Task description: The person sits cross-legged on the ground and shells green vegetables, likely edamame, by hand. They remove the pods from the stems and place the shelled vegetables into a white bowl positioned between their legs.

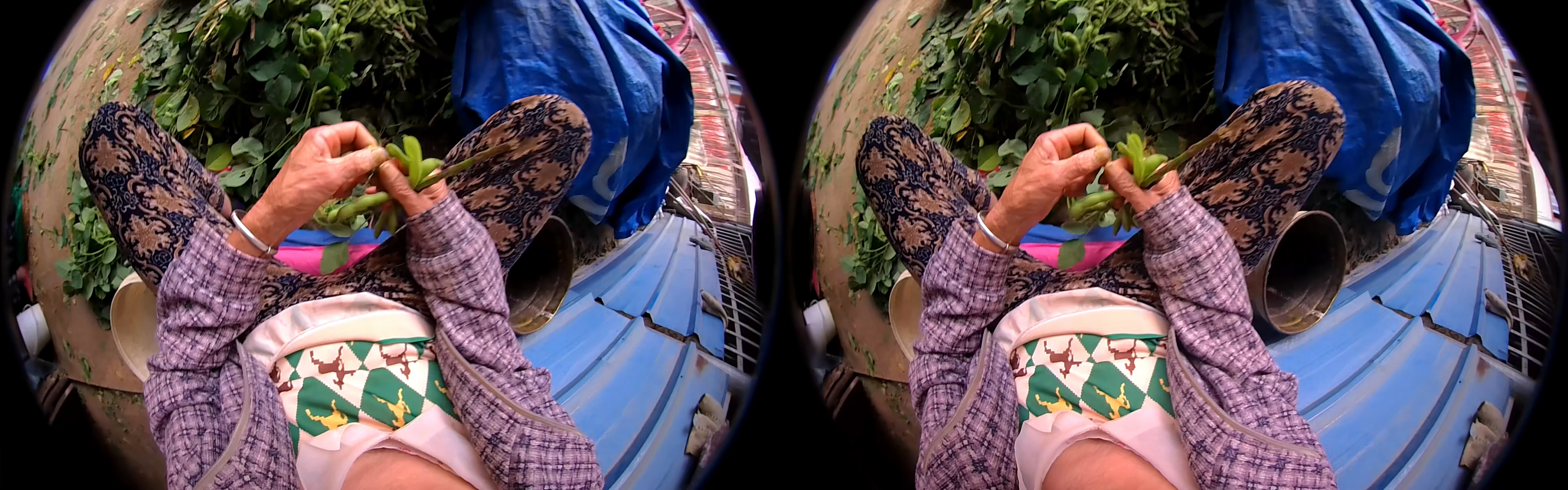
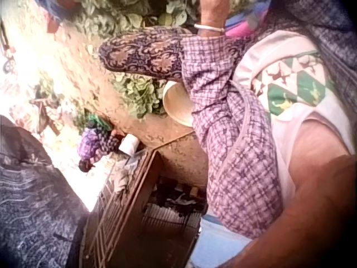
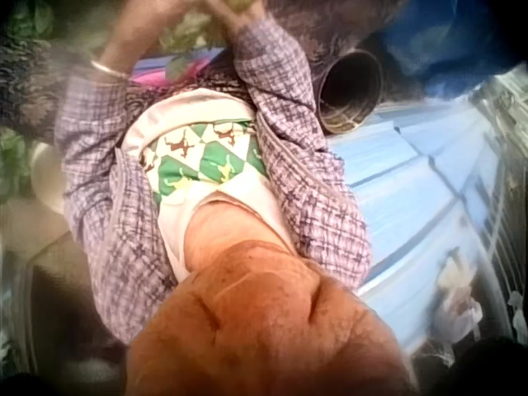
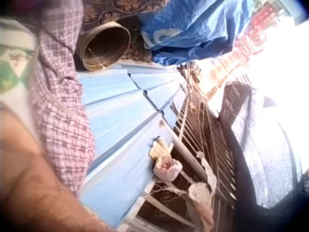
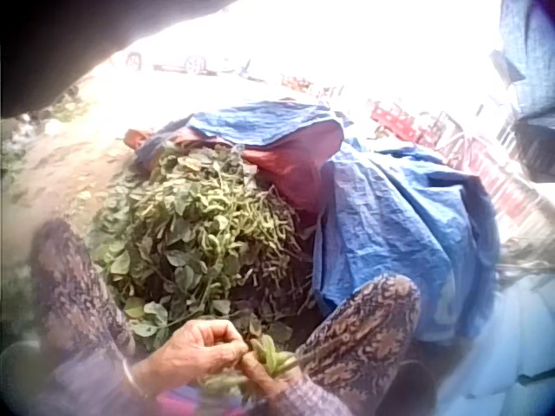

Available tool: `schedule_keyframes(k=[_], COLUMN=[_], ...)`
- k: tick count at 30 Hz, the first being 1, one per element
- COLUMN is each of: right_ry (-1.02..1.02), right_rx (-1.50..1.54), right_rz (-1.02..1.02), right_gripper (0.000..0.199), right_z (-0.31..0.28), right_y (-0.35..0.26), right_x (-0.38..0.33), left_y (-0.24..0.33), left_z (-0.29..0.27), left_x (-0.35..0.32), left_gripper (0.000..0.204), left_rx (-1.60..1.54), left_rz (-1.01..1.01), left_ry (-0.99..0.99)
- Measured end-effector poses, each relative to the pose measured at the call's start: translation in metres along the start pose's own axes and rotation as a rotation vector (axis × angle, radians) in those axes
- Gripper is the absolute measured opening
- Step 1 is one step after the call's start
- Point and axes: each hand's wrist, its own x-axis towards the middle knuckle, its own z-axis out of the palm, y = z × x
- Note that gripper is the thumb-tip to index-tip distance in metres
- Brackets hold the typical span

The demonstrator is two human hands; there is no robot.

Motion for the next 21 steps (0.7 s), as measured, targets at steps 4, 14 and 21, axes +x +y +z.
schedule_keyframes(k=[4,14,21], right_ry=[0.120,0.192,0.345], right_rx=[-0.024,0.154,0.239], right_rz=[-0.116,0.021,0.040], right_gripper=[0.020,0.019,0.019], right_z=[0.005,0.001,-0.012], right_y=[0.011,0.009,0.031], right_x=[0.006,0.009,0.024], left_y=[-0.016,-0.005,-0.007], left_z=[0.003,0.017,0.028], left_x=[0.002,-0.001,-0.007], left_gripper=[0.020,0.011,0.010], left_rx=[0.004,0.304,0.518], left_rz=[0.053,0.348,0.508], left_ry=[0.151,0.261,0.162])
